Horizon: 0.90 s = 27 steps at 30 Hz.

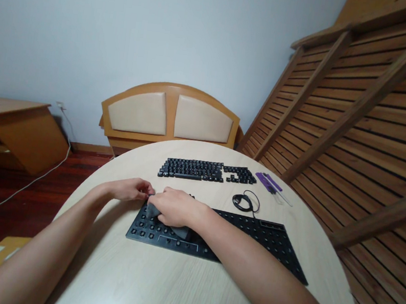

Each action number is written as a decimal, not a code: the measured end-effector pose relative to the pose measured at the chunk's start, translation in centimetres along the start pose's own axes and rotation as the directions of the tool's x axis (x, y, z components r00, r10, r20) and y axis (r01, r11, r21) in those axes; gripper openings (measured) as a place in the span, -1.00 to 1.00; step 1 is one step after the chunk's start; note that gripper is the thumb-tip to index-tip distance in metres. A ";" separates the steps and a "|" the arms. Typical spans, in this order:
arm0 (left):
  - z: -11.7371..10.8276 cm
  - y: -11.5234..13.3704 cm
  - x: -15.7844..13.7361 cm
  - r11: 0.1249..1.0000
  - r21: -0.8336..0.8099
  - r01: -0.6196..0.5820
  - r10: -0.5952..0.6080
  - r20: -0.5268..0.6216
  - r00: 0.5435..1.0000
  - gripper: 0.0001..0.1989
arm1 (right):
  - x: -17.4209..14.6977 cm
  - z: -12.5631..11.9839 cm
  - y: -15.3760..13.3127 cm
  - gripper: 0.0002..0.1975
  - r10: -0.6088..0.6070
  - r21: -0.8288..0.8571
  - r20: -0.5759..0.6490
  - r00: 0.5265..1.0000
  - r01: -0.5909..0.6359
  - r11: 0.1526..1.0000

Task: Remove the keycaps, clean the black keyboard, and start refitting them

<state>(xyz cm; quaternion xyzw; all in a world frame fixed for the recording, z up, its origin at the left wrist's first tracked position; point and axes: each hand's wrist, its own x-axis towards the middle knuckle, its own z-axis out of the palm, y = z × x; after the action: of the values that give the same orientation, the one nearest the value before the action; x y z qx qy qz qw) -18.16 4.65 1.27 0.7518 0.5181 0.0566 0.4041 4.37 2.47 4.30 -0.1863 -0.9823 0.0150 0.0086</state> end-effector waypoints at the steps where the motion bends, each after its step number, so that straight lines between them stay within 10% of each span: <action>1: 0.0 0.0 0.0 1.000 -0.003 0.000 0.000 0.001 1.000 -0.64 | -0.2 -0.2 0.0 -0.74 0.007 -0.002 0.010 1.000 -0.007 1.000; 17: 0.0 0.5 -0.2 0.997 -0.072 0.035 -0.035 0.006 0.999 -0.67 | -4.7 -2.5 0.9 -0.71 0.133 0.078 0.099 0.986 -0.141 0.987; 27: 0.0 -0.1 -0.1 0.995 -0.090 0.049 -0.052 -0.021 0.998 -0.72 | -0.4 0.3 -0.6 -0.75 0.066 0.057 -0.163 0.984 -0.058 0.997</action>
<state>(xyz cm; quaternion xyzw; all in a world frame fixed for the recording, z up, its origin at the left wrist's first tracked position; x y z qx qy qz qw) -18.28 4.63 1.24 0.7188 0.5386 0.0785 0.4326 4.48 1.80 4.00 -0.2172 -0.9712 0.0256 0.0944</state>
